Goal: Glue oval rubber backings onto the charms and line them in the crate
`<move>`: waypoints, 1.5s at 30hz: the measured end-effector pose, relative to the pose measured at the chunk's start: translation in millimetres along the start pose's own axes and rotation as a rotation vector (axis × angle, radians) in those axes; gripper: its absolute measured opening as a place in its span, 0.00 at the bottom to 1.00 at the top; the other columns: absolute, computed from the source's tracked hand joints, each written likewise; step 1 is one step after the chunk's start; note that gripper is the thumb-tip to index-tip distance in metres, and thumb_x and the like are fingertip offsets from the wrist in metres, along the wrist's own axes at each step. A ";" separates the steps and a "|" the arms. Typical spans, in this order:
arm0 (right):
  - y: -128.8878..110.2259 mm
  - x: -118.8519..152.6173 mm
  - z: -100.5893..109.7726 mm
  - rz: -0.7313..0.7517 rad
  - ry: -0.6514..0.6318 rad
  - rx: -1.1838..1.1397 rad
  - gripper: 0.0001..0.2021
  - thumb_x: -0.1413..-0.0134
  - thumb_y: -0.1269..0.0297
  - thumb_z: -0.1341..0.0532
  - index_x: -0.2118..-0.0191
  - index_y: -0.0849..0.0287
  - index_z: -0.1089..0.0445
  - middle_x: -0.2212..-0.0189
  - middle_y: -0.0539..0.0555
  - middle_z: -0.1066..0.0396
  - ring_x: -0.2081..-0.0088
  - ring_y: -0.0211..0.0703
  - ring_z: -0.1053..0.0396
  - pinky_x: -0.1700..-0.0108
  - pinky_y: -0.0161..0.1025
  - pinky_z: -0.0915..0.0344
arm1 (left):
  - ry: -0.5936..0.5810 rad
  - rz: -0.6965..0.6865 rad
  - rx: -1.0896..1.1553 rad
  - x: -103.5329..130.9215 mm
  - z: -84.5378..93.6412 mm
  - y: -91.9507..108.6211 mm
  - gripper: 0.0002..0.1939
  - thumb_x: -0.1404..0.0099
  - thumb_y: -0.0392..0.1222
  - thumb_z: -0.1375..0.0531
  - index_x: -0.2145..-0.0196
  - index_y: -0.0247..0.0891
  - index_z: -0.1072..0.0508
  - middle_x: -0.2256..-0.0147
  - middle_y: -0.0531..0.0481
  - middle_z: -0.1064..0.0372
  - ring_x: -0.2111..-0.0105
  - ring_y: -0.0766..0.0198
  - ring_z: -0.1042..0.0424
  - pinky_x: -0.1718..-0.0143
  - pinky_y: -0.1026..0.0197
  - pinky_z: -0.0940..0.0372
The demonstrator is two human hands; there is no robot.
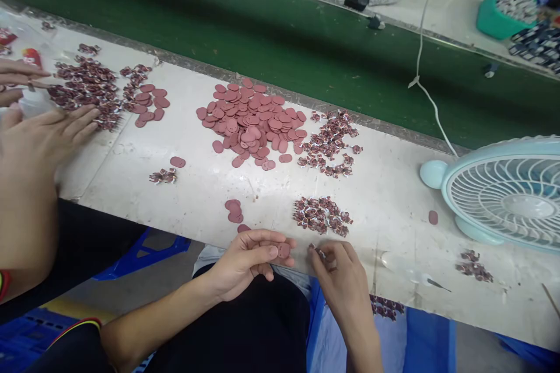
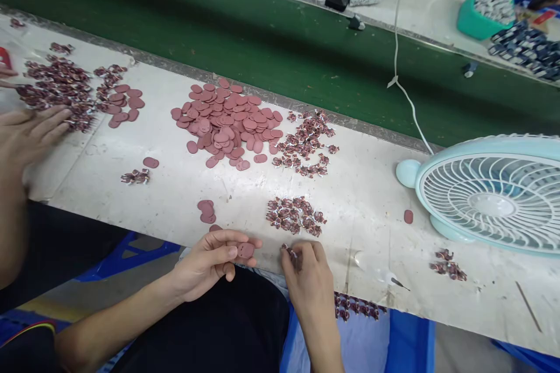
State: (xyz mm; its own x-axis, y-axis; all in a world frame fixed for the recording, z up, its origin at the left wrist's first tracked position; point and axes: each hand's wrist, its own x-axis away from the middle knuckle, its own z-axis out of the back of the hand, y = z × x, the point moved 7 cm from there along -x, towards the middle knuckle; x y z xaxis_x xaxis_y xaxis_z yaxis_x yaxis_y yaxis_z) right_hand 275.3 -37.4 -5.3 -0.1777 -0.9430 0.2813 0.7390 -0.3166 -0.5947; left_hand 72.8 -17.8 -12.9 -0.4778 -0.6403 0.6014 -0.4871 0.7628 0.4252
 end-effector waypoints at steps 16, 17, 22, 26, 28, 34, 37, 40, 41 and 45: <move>-53.4 44.6 24.9 0.084 -0.109 -0.819 0.13 0.40 0.70 0.33 0.52 0.45 0.20 0.58 0.53 0.24 0.57 0.42 0.23 0.57 0.35 0.24 | -0.133 -0.079 -0.050 2.8 -21.8 -12.0 0.12 0.43 0.34 0.26 0.60 0.40 0.17 0.59 0.46 0.17 0.61 0.62 0.19 0.62 0.66 0.26; -53.7 43.7 22.2 0.082 -0.109 -0.807 0.14 0.40 0.70 0.33 0.52 0.45 0.20 0.58 0.53 0.23 0.57 0.42 0.23 0.57 0.35 0.24 | -0.150 -0.083 -0.051 3.1 -24.1 -11.5 0.11 0.43 0.33 0.26 0.61 0.40 0.17 0.59 0.46 0.17 0.62 0.64 0.19 0.62 0.66 0.27; -48.8 41.8 14.4 0.017 -0.121 -0.794 0.11 0.40 0.68 0.32 0.54 0.46 0.20 0.56 0.53 0.20 0.56 0.44 0.22 0.54 0.38 0.23 | -0.161 -0.083 -0.084 4.4 -27.1 -11.1 0.07 0.43 0.32 0.27 0.66 0.37 0.17 0.60 0.47 0.17 0.59 0.63 0.19 0.55 0.64 0.27; -53.8 39.8 18.5 -0.020 -0.085 -0.805 0.08 0.42 0.66 0.31 0.57 0.47 0.19 0.58 0.52 0.19 0.57 0.44 0.21 0.55 0.36 0.23 | -0.163 -0.101 -0.103 4.4 -27.3 -10.7 0.05 0.44 0.32 0.27 0.69 0.37 0.17 0.57 0.45 0.17 0.57 0.59 0.19 0.53 0.60 0.27; -55.7 38.9 22.1 -0.033 -0.053 -0.810 0.07 0.43 0.66 0.30 0.59 0.47 0.19 0.60 0.52 0.19 0.58 0.44 0.21 0.57 0.35 0.23 | -0.156 -0.114 -0.116 4.3 -27.6 -9.8 0.04 0.44 0.33 0.27 0.70 0.37 0.17 0.57 0.46 0.17 0.57 0.58 0.19 0.53 0.58 0.27; -51.4 38.3 22.9 0.015 -0.107 -0.741 0.08 0.43 0.66 0.30 0.58 0.47 0.19 0.60 0.51 0.20 0.59 0.43 0.21 0.59 0.34 0.23 | -0.143 -0.094 -0.150 4.4 -30.4 -10.5 0.03 0.44 0.35 0.27 0.71 0.37 0.16 0.58 0.44 0.17 0.58 0.54 0.18 0.54 0.56 0.26; -47.4 36.8 19.1 -0.022 -0.139 -0.772 0.07 0.43 0.65 0.30 0.59 0.48 0.20 0.62 0.51 0.19 0.60 0.42 0.21 0.59 0.33 0.23 | -0.150 -0.095 -0.148 4.8 -32.2 -10.5 0.02 0.43 0.36 0.27 0.70 0.37 0.16 0.60 0.44 0.17 0.59 0.55 0.18 0.54 0.56 0.26; -47.9 34.1 16.2 -0.067 -0.141 -0.860 0.04 0.44 0.65 0.29 0.62 0.50 0.19 0.66 0.51 0.19 0.64 0.40 0.21 0.61 0.32 0.23 | -0.165 -0.117 -0.168 5.9 -34.8 -8.7 0.01 0.41 0.36 0.28 0.70 0.38 0.16 0.61 0.45 0.17 0.60 0.56 0.19 0.54 0.56 0.27; -48.8 33.2 15.8 -0.068 -0.136 -0.881 0.04 0.45 0.64 0.29 0.62 0.50 0.19 0.67 0.51 0.19 0.65 0.40 0.21 0.61 0.32 0.23 | -0.165 -0.124 -0.172 6.3 -35.3 -7.9 0.01 0.41 0.37 0.28 0.69 0.38 0.16 0.61 0.45 0.17 0.60 0.56 0.19 0.54 0.56 0.27; -49.0 31.1 12.7 -0.066 -0.131 -0.928 0.04 0.45 0.65 0.29 0.63 0.51 0.19 0.68 0.50 0.20 0.66 0.40 0.21 0.61 0.32 0.23 | -0.164 -0.139 -0.171 7.4 -35.7 -6.2 0.02 0.41 0.37 0.28 0.70 0.37 0.16 0.62 0.44 0.17 0.62 0.56 0.19 0.54 0.55 0.27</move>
State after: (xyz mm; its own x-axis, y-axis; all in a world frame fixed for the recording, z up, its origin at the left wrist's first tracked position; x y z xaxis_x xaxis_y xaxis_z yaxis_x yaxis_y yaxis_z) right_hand 241.8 -50.0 42.2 -0.0847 -0.9189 0.3853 -0.0933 -0.3777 -0.9212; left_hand 98.4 -24.0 13.1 -0.5338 -0.7354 0.4173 -0.4324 0.6615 0.6127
